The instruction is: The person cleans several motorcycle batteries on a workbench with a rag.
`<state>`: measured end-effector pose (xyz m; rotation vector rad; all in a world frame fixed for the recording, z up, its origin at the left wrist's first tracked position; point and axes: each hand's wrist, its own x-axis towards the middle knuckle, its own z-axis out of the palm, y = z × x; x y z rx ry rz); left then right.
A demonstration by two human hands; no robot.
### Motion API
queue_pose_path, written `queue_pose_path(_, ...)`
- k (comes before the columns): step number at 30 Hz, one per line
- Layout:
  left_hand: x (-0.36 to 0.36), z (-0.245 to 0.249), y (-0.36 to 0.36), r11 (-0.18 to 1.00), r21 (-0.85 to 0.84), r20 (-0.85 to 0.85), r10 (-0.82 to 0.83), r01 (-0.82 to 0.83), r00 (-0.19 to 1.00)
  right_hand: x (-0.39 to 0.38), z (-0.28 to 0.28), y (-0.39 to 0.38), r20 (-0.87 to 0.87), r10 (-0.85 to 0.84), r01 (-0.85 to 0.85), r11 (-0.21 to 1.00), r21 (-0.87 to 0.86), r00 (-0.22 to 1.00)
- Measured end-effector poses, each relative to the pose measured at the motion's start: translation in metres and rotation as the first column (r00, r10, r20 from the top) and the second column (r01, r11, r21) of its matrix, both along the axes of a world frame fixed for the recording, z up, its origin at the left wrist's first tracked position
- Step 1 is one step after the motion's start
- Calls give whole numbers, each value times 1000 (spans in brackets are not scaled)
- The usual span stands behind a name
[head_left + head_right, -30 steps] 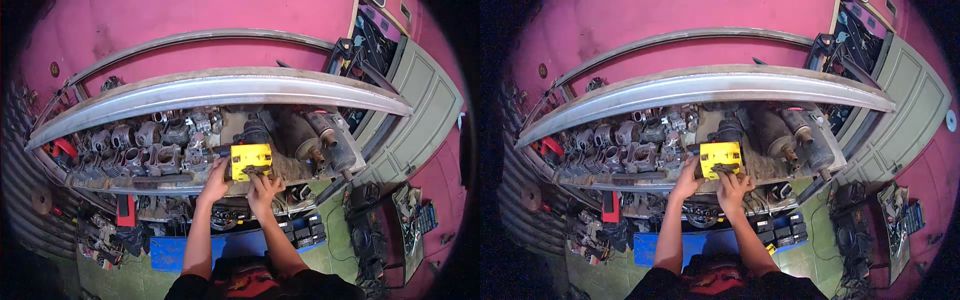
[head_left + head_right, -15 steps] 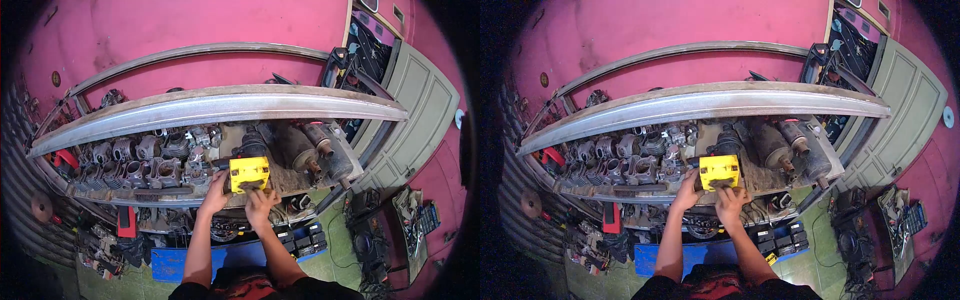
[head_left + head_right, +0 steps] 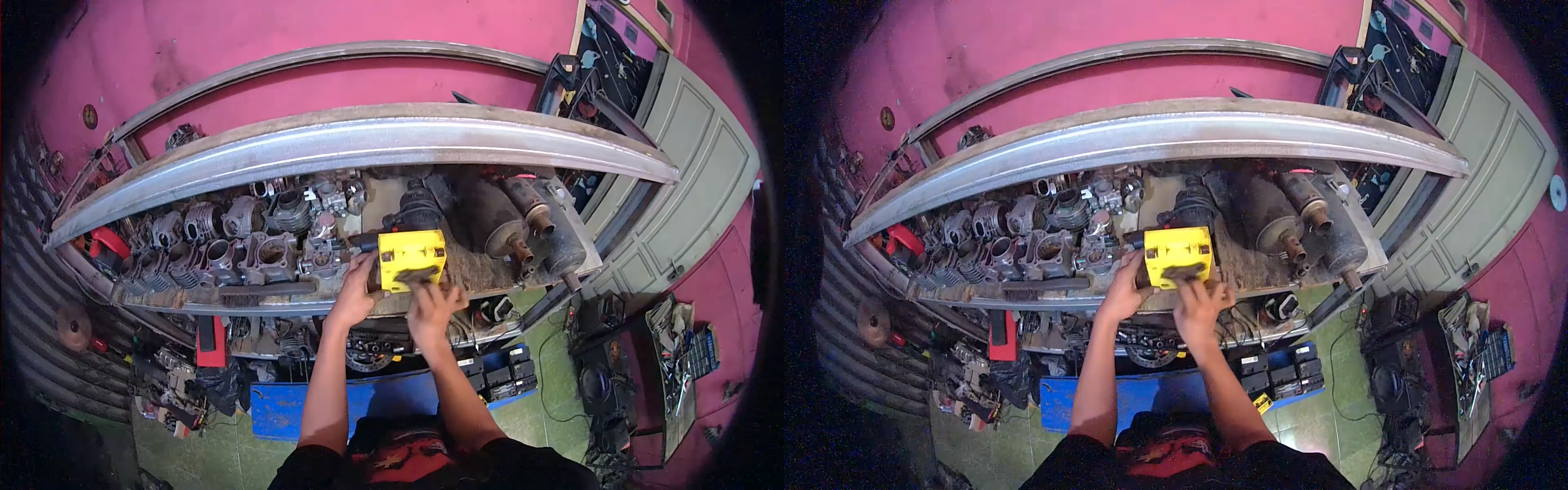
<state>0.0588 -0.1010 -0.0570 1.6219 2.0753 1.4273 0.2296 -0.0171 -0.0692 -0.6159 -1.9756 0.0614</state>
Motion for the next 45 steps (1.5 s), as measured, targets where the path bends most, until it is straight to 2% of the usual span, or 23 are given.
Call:
queue_pose_path(1, 1, 1, 0, 1000, -3, 19, 12, -11, 1000, -2, 7, 5, -73, -33, 34, 999, 21, 997)
queue_pose_path(3, 2, 0, 1, 1000, 8, -1, 29, -29, 1000, -7, 14, 6, -71, -35, 35, 999, 5, 997)
queue_pose_path(5, 3, 2, 0, 1000, 0, 42, 20, -20, 999, -17, 8, 4, -90, 45, -43, 999, 33, 995)
queue_pose_path(9, 0, 2, 1, 1000, -15, 44, 10, -10, 999, -22, -16, -2, 9, 251, -251, 968, -29, 968)
queue_pose_path(10, -1, 1, 2, 1000, -8, 26, 6, -6, 1000, -16, -19, -4, 7, 250, -250, 968, -33, 968)
queue_pose_path(13, 4, 4, 1, 1000, 0, -14, 26, -26, 1000, 9, -18, 5, 127, 50, -39, 996, -83, 991)
queue_pose_path(15, 7, 8, -2, 999, -12, 13, 38, -38, 999, 13, -14, 21, -4, -66, 66, 997, -27, 998)
queue_pose_path(16, 8, 8, -2, 999, -23, 42, 45, -44, 998, 10, 0, 24, 0, -65, 65, 997, -29, 998)
queue_pose_path(18, 9, 6, -1, 998, -24, 13, 58, -58, 998, 5, 30, 31, -233, -64, 55, 998, -44, 970)
queue_pose_path(19, 8, 5, -1, 997, -25, -24, 66, -66, 998, 2, 33, 30, -228, -64, 55, 997, -46, 971)
queue_pose_path(22, 5, 4, 1, 999, -16, 10, 47, -47, 999, -10, 29, 19, -108, 23, -17, 998, 59, 994)
queue_pose_path(26, 7, 3, 1, 998, -20, 15, 52, -52, 999, -5, -17, 12, -59, 46, -45, 999, 13, 997)
queue_pose_path(29, 9, 7, 1, 998, -13, 5, 68, -68, 998, 3, -19, 16, -70, -37, 30, 995, -96, 997)
queue_pose_path(31, 12, 10, -1, 997, -23, 9, 76, -76, 997, 4, 2, 20, -106, -94, 83, 991, -108, 990)
queue_pose_path(33, 13, 12, -1, 997, -34, 38, 77, -76, 996, 0, 28, 22, -196, -73, 53, 993, -106, 978)
queue_pose_path(35, 12, 6, 0, 995, -28, 14, 93, -92, 996, -9, 39, 18, -214, 3, -19, 997, -72, 977)
queue_pose_path(38, 14, 9, 1, 995, -41, 8, 93, -93, 996, -18, 25, 6, -180, 112, -112, 994, 6, 977)
queue_pose_path(39, 13, 5, 1, 996, -11, 9, 84, -84, 996, -26, -1, 11, -247, 237, -261, 963, -66, 939)
queue_pose_path(42, 13, 5, 2, 995, 26, 17, 97, -97, 995, -15, -17, 3, -171, 207, -226, 969, -99, 963)
queue_pose_path(44, 18, 6, 1, 991, 22, 12, 131, -131, 991, -3, -9, -2, -43, 10, -14, 996, -89, 999)
queue_pose_path(45, 20, 5, 1, 991, 22, 11, 131, -131, 991, 0, -8, 0, -44, 10, -14, 996, -89, 999)
